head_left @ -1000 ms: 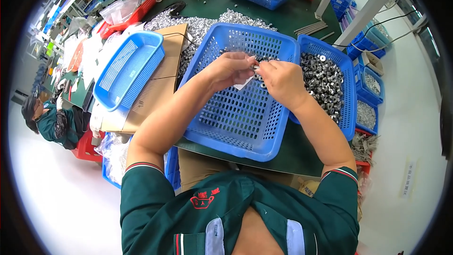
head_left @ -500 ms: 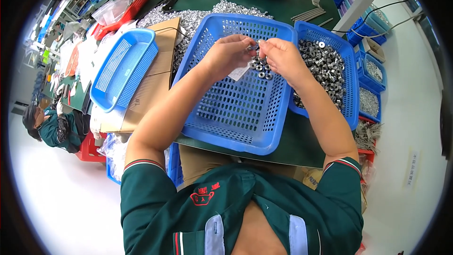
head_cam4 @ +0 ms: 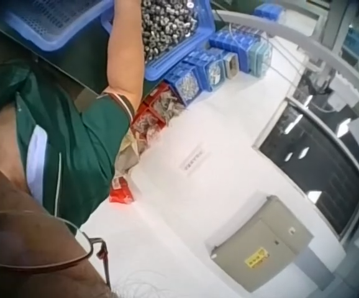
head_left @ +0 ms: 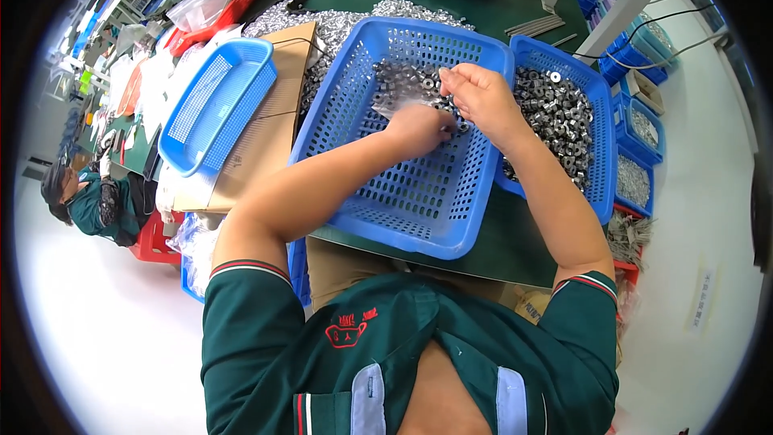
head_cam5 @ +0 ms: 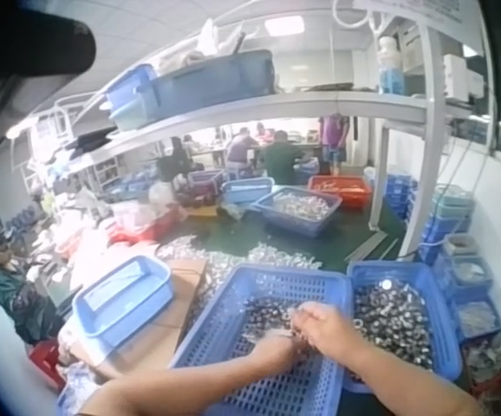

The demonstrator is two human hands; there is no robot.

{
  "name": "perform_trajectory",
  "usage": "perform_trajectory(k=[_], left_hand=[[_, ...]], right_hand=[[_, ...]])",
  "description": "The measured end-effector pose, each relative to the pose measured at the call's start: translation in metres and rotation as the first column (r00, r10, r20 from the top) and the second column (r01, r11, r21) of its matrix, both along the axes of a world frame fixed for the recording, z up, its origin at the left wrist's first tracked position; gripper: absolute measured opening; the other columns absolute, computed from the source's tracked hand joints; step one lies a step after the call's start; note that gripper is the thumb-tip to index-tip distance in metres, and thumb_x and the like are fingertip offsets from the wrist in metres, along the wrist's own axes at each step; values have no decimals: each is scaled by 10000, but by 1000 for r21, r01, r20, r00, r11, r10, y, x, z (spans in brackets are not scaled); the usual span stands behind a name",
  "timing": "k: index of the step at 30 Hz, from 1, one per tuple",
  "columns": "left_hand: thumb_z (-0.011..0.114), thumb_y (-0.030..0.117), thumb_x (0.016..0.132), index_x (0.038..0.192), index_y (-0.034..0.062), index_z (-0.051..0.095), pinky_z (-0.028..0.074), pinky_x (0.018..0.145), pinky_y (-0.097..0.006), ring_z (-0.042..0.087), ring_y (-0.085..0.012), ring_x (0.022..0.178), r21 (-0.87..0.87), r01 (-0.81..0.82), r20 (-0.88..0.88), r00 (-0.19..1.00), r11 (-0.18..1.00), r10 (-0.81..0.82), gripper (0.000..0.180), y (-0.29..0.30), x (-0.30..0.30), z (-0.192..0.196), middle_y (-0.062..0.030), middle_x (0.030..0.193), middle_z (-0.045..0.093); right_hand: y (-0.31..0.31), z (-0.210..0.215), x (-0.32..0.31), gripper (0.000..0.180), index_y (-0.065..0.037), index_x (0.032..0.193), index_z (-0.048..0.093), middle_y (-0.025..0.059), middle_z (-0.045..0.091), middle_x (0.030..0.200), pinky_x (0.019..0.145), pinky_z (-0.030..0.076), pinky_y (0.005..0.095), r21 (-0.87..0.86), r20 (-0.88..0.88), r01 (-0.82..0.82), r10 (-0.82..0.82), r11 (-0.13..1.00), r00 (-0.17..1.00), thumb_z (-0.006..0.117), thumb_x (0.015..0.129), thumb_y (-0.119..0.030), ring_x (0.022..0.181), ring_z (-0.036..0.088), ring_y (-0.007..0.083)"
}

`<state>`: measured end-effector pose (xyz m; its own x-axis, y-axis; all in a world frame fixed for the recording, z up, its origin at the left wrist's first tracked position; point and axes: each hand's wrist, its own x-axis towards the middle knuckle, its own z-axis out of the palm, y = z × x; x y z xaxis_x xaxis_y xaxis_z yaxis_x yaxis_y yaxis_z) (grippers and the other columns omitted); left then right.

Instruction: Pack small metal components into individual plastic bags.

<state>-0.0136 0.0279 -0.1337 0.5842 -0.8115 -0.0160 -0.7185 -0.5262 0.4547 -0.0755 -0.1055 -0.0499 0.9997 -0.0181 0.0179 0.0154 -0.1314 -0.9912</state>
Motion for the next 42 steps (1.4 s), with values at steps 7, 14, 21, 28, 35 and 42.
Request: perform_trajectory(k=[7, 14, 21, 28, 35, 42], left_hand=[[672, 247, 723, 808, 66, 595, 466, 684, -442, 607, -335, 755, 157, 13, 48, 999, 987, -21, 215, 5, 0, 15, -144, 768, 629], [576, 206, 840, 834, 78, 580, 389, 468, -219, 508, -115, 543, -179, -455, -960, 274, 872, -54, 128, 18, 23, 44, -26, 672, 549], [517, 204, 888, 872, 77, 548, 379, 490, -205, 507, -119, 621, -221, -682, -973, 102, 697, -208, 132, 33, 33, 63, -66, 796, 597], [577, 219, 888, 860, 90, 497, 296, 426, -194, 471, -100, 544, -367, -583, -930, 210, 725, -302, 154, 34, 27, 68, -76, 742, 594], [608, 195, 876, 836, 81, 520, 291, 425, -180, 471, -79, 529, -426, -554, -904, 289, 715, -314, 149, 31, 22, 70, -66, 709, 603], [622, 192, 867, 783, 78, 531, 303, 414, -176, 496, -83, 525, -363, -591, -931, 255, 720, -261, 169, 35, 22, 68, -69, 693, 606]], right_hand=[[-6, -5, 5, 323, -52, 696, 576, -44, 420, 513, 447, 294, 229, -32, 7, 8, -8, 999, 1000, 541, 900, -300, 474, 359, 43], [-5, 0, 3, 310, -57, 717, 574, -51, 430, 525, 444, 293, 213, 29, -5, -8, 8, 1000, 1000, 537, 903, -302, 477, 373, 37], [0, -7, 0, 296, -16, 763, 607, 33, 541, 568, 503, 386, 286, -287, 133, 101, -65, 953, 989, 548, 888, -277, 527, 482, 106], [4, -7, -1, 248, -37, 751, 591, 156, 592, 638, 520, 430, 377, -557, 269, 203, -57, 805, 962, 573, 845, -266, 593, 596, 304], [2, -9, -1, 258, -42, 704, 559, 156, 574, 611, 507, 423, 410, -590, 298, 183, 1, 787, 955, 570, 841, -260, 582, 582, 331], [6, -11, -5, 174, -57, 732, 542, 120, 564, 616, 495, 425, 378, -741, 541, 351, 199, 573, 817, 586, 835, -189, 564, 571, 290]])
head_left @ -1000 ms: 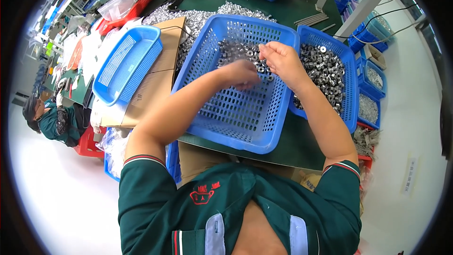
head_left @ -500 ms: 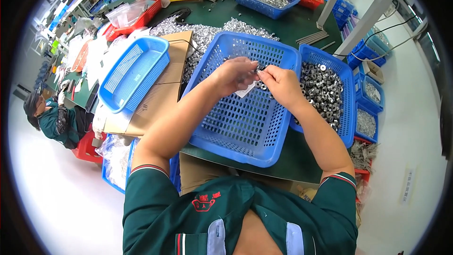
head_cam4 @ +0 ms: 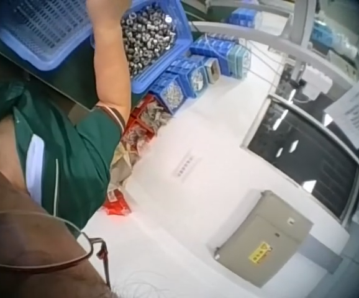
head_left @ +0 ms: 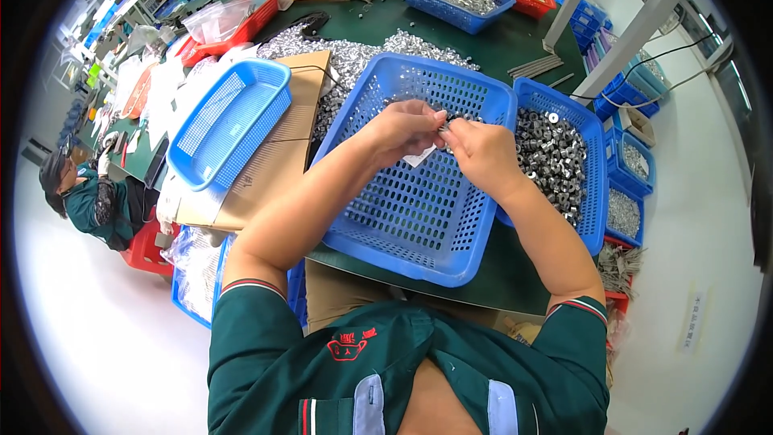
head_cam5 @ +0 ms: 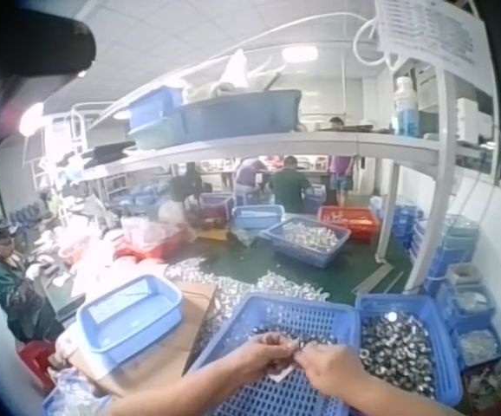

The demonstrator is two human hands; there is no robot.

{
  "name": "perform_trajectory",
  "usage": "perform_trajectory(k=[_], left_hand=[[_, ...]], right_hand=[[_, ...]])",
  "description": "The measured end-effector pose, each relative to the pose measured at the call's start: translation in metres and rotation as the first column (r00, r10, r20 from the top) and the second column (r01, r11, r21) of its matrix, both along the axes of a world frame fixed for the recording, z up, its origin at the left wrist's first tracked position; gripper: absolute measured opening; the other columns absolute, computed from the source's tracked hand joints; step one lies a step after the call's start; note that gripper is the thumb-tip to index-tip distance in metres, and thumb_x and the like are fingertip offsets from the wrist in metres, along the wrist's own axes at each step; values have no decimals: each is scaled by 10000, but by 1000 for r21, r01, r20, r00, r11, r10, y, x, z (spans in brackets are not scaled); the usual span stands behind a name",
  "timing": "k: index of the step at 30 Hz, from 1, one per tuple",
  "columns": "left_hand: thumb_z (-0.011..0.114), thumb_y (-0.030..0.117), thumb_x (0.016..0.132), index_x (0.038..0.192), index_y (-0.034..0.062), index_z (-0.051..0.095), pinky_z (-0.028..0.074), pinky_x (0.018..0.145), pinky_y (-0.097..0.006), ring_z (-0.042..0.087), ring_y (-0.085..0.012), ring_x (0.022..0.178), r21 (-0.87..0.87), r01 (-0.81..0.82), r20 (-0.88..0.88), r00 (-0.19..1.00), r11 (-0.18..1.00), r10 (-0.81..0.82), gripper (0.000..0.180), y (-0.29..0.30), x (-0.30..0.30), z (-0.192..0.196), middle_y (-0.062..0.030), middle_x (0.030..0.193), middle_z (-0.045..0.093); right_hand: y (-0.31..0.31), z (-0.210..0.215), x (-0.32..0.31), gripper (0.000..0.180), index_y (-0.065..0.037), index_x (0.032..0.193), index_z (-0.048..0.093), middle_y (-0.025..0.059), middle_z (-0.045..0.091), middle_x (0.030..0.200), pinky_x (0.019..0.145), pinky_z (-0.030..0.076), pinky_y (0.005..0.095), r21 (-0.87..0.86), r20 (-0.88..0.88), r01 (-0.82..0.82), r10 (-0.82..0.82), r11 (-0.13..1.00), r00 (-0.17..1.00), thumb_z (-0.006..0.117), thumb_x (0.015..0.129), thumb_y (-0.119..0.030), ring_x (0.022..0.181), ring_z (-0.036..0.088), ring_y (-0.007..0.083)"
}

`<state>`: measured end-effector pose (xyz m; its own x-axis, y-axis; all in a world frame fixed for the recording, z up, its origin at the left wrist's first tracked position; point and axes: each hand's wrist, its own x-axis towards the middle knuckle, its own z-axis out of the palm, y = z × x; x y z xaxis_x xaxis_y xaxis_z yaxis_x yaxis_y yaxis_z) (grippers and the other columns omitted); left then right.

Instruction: Pack small metal components into individual plastic bags.

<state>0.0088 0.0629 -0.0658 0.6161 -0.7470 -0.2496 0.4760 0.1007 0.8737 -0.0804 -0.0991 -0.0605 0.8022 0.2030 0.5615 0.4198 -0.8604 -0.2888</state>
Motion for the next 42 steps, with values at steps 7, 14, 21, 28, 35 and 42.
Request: perform_trajectory(k=[7, 14, 21, 28, 35, 42], left_hand=[[624, 173, 865, 771, 71, 523, 313, 423, -185, 508, -91, 540, 27, -25, 3, 1000, 999, 25, 171, -1, 3, -2, -68, 691, 603], [620, 134, 853, 819, 61, 534, 321, 487, -192, 456, -56, 556, -45, -115, 319, 940, 992, 124, 118, -7, -6, 8, -33, 661, 590], [582, 198, 886, 844, 56, 524, 307, 481, -178, 434, -51, 529, 143, -108, 465, 885, 984, 30, 159, -14, -1, 25, -22, 663, 573], [607, 201, 842, 996, 40, 579, 386, 490, -201, 482, -69, 602, 252, -15, 547, 827, 968, -129, 225, -88, 16, 98, -37, 758, 575], [651, 114, 773, 921, 30, 635, 454, 516, -251, 542, -94, 632, 511, 197, 577, 642, 837, -504, 170, -217, 12, 35, -35, 716, 596], [609, 102, 790, 1032, 35, 630, 502, 712, -316, 615, -181, 836, 400, 14, 820, 440, 916, -365, 252, -239, 15, 6, -88, 951, 656]], right_hand=[[5, 2, -1, 193, -51, 706, 516, 115, 567, 623, 499, 426, 396, -26, 44, 18, -17, 1000, 999, 590, 826, -183, 565, 566, 311], [-6, 1, 14, 294, -16, 706, 543, 22, 457, 516, 398, 317, 291, 821, -505, 250, 450, 513, 737, 544, 877, -255, 416, 416, 115], [-15, 8, 8, 271, -45, 738, 504, -62, 299, 498, 350, 168, 198, 890, -397, 434, 710, 142, 582, 506, 916, -250, 376, 234, 26], [12, 0, 7, 376, -35, 793, 653, 198, 642, 782, 723, 488, 457, -47, -485, -93, 59, 995, 873, 486, 860, -365, 773, 632, 361], [2, -10, 1, 341, -59, 1057, 612, 158, 635, 1013, 826, 464, 415, 145, -385, -145, 191, 979, 903, 484, 875, -317, 984, 586, 332], [2, -14, 0, 357, -96, 1170, 556, 138, 553, 1212, 923, 410, 392, -72, -347, -213, 176, 974, 921, 467, 880, -285, 1132, 512, 287]])
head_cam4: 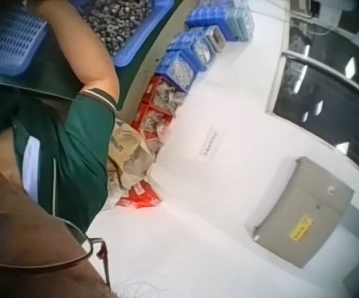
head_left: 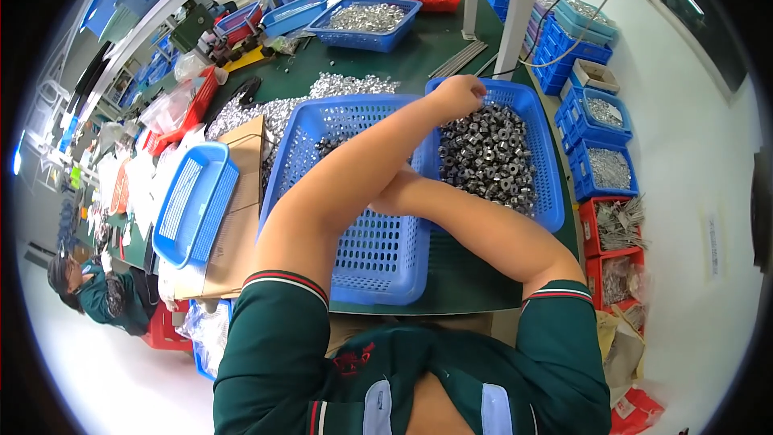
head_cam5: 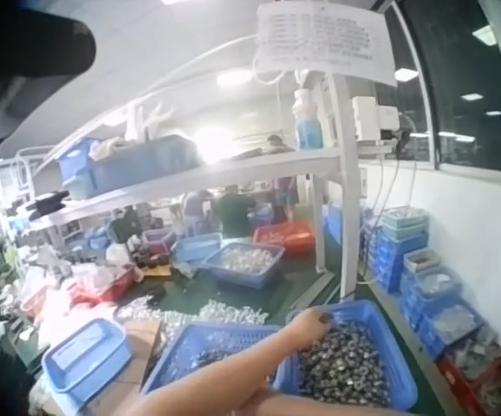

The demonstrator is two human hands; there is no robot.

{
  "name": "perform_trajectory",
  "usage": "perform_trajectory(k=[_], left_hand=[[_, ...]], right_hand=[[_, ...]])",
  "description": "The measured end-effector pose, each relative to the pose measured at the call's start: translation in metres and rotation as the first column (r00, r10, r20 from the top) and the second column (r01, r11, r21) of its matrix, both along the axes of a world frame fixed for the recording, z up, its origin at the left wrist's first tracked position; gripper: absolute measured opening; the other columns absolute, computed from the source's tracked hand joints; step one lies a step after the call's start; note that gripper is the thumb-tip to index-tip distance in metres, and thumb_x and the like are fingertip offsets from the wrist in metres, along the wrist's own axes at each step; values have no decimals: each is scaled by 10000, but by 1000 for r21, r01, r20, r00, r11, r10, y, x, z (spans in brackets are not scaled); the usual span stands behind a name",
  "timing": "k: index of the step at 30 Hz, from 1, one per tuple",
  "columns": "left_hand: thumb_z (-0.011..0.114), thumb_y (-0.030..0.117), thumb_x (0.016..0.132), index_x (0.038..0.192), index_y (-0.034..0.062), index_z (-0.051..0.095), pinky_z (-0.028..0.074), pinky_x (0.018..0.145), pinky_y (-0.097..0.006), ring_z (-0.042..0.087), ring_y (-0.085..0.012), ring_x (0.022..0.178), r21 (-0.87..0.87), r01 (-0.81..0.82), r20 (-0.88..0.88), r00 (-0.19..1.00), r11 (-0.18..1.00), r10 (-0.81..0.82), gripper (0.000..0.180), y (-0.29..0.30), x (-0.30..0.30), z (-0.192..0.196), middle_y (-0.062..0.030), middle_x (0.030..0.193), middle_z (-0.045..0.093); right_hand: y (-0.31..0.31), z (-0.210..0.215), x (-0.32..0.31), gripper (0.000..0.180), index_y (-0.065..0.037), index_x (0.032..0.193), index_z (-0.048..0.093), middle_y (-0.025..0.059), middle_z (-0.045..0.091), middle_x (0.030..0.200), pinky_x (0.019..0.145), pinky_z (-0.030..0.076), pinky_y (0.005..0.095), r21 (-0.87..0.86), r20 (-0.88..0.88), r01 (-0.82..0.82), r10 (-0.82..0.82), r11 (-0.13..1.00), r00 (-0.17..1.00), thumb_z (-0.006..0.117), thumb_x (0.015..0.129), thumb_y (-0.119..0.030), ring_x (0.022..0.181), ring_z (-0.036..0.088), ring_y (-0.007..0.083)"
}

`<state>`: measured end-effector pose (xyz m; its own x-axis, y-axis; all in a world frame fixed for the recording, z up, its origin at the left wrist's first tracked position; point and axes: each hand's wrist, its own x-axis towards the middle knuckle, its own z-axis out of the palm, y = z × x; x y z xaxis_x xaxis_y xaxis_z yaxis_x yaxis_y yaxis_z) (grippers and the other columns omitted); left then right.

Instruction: Pack small metal components into individual plastic bags.

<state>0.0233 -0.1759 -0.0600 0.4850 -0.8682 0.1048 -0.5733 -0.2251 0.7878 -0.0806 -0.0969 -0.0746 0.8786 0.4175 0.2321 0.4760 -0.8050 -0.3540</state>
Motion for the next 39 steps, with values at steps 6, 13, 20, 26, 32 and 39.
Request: perform_trajectory(k=[6, 13, 20, 26, 32, 39], left_hand=[[620, 103, 750, 939, 35, 664, 499, 764, -323, 642, -233, 839, -341, -135, 67, 984, 930, 168, 206, 79, 19, 41, -126, 893, 667], [596, 128, 749, 892, 54, 658, 501, 704, -334, 649, -250, 789, -310, -565, 155, 764, 765, 626, 172, 219, 31, 8, -132, 848, 664], [664, 237, 744, 1046, 100, 623, 442, 877, -392, 552, -296, 1003, 197, -138, 423, 905, 971, 43, 334, 212, -21, -55, -122, 1004, 613], [663, 433, 715, 1197, 140, 526, 406, 936, -432, 474, -366, 1094, 328, -303, 463, 877, 895, 127, 580, 177, -37, -37, -163, 1167, 505], [636, 337, 718, 1173, 175, 557, 358, 961, -447, 423, -267, 1161, 287, -334, 562, 818, 898, 125, 489, 150, -19, -53, -84, 1183, 512], [587, 279, 712, 1155, 237, 583, 334, 967, -494, 403, -266, 1177, 371, -283, 587, 810, 885, 13, 445, 156, -25, -59, -66, 1202, 505]], right_hand=[[2, 14, 11, 314, -79, 943, 631, 160, 654, 934, 768, 483, 450, -77, -233, 198, -210, 977, 950, 461, 876, -335, 862, 626, 348], [-16, 18, 24, 346, -17, 760, 600, 157, 598, 644, 551, 419, 380, 662, -35, 424, -539, 618, 842, 530, 889, -330, 596, 581, 290], [-20, 11, 22, 297, -28, 746, 599, -26, 478, 546, 466, 348, 224, 796, -295, 432, -351, 424, 889, 544, 904, -274, 497, 436, 47], [-21, 14, 19, 289, -23, 772, 598, -17, 496, 566, 462, 348, 218, 796, -272, 426, -375, 430, 886, 539, 908, -271, 497, 427, 42], [-20, 14, 21, 280, -7, 783, 599, -19, 502, 572, 459, 338, 212, 830, -301, 410, -314, 378, 900, 549, 906, -253, 500, 419, 32], [-20, 11, 20, 281, -12, 770, 601, -31, 500, 575, 471, 334, 219, 799, -272, 404, -330, 445, 904, 559, 901, -257, 516, 400, 31]])
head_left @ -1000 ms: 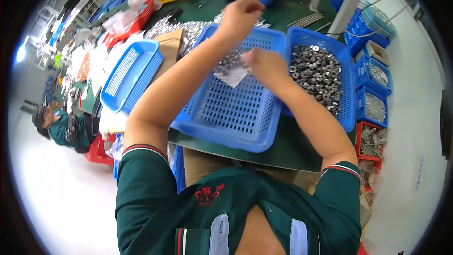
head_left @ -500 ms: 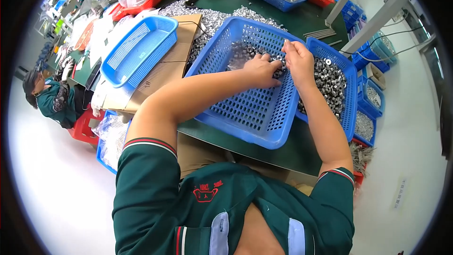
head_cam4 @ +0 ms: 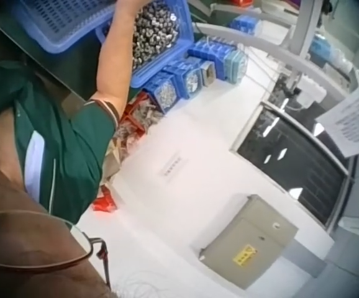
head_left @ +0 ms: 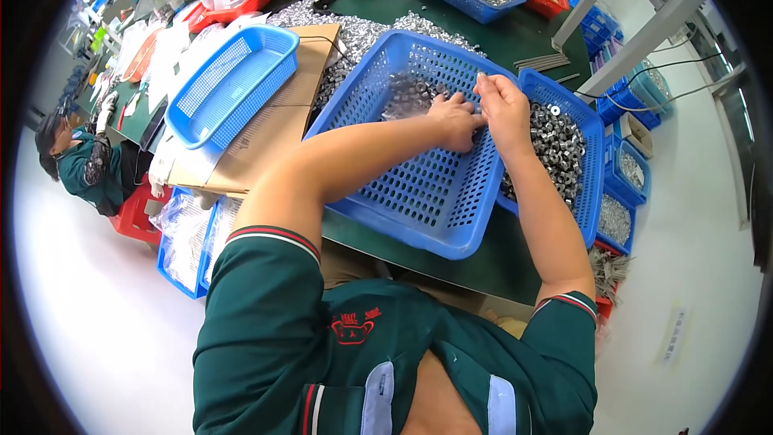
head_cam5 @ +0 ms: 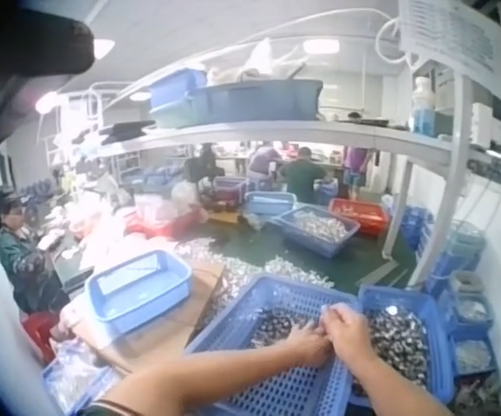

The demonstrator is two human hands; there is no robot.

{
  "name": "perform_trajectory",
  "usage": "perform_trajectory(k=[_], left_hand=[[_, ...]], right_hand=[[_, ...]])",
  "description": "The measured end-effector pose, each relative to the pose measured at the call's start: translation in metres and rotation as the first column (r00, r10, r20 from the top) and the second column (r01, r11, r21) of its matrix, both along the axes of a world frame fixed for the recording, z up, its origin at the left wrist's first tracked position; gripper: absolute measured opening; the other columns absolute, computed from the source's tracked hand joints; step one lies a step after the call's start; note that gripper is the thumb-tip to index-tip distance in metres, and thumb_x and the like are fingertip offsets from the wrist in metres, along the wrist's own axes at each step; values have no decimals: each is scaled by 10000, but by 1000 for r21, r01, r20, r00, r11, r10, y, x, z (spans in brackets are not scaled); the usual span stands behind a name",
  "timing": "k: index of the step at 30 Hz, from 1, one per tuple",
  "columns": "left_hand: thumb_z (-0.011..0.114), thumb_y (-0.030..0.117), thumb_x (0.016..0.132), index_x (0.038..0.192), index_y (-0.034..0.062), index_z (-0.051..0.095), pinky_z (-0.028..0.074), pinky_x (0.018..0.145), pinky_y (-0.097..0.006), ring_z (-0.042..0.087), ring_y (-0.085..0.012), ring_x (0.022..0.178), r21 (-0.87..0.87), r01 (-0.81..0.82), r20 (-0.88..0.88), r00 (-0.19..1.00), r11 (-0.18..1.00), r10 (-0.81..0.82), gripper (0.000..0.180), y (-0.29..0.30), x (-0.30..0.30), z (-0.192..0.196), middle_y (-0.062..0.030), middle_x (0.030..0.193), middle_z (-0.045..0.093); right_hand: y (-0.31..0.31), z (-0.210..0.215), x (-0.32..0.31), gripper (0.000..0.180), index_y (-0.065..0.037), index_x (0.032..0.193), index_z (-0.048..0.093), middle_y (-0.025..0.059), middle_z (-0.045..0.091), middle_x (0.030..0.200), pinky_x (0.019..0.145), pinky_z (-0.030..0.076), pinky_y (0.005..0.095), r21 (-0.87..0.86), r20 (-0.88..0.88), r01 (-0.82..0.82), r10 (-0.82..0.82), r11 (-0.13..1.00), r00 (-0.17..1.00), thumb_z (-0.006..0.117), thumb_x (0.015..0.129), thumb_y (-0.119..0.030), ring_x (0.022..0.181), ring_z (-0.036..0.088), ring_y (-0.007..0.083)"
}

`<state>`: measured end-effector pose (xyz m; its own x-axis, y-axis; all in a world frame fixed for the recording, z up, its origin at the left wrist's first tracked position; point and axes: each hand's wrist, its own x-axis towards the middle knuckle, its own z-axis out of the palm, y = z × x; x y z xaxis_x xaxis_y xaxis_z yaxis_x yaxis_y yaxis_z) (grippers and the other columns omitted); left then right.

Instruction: Pack small metal components into individual plastic bags.

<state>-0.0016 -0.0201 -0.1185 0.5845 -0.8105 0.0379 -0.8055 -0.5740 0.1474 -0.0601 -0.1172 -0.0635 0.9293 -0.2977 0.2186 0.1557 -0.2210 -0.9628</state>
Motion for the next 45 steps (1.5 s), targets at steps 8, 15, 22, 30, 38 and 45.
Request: perform_trajectory(k=[8, 15, 22, 30, 38, 45], left_hand=[[600, 303, 754, 1088, 216, 585, 414, 884, -459, 451, -296, 1085, 51, 144, -44, 989, 988, -141, 346, 54, -18, 2, -112, 1064, 507], [626, 115, 704, 1121, 169, 589, 444, 874, -420, 531, -347, 1028, 59, 340, -191, 927, 939, -323, 423, 82, 0, 19, -152, 1068, 568], [582, 51, 740, 1074, 74, 611, 466, 790, -389, 595, -337, 919, -47, 101, -330, 938, 994, -111, 337, 103, 24, 30, -168, 947, 627], [591, 70, 720, 903, 55, 641, 470, 739, -412, 610, -333, 846, 65, 14, -241, 970, 998, 2, 190, 107, 22, 37, -172, 868, 637], [631, 132, 679, 888, 55, 629, 478, 696, -428, 608, -353, 798, 114, 47, -156, 987, 992, -29, 223, 100, 24, 15, -173, 845, 631], [624, -4, 779, 1027, -51, 567, 526, 645, -266, 640, -152, 746, -359, -258, -773, 621, 897, -131, 259, 109, 33, 45, -99, 847, 648]], right_hand=[[2, -3, -1, 274, -55, 747, 568, -68, 404, 560, 443, 279, 186, -114, 24, -32, 35, 993, 999, 541, 916, -270, 488, 349, 15], [-1, 0, -2, 300, 13, 809, 613, 28, 591, 637, 541, 389, 240, -212, 7, -12, 14, 977, 1000, 577, 882, -276, 582, 473, 61], [5, 2, -5, 293, -2, 789, 605, -5, 496, 553, 489, 339, 253, -219, -4, -59, 59, 974, 998, 586, 876, -282, 532, 402, 56], [12, 5, -11, 273, -9, 767, 594, 28, 489, 533, 480, 343, 274, -351, -65, -136, 121, 926, 990, 597, 858, -266, 507, 417, 82], [11, 6, -9, 243, -29, 789, 621, 54, 535, 550, 489, 371, 278, -385, -67, -153, 137, 910, 988, 615, 842, -266, 505, 464, 103], [14, 1, -9, 250, -88, 803, 636, 92, 559, 583, 516, 407, 322, -439, -68, -205, 195, 875, 978, 592, 846, -330, 526, 538, 202]])
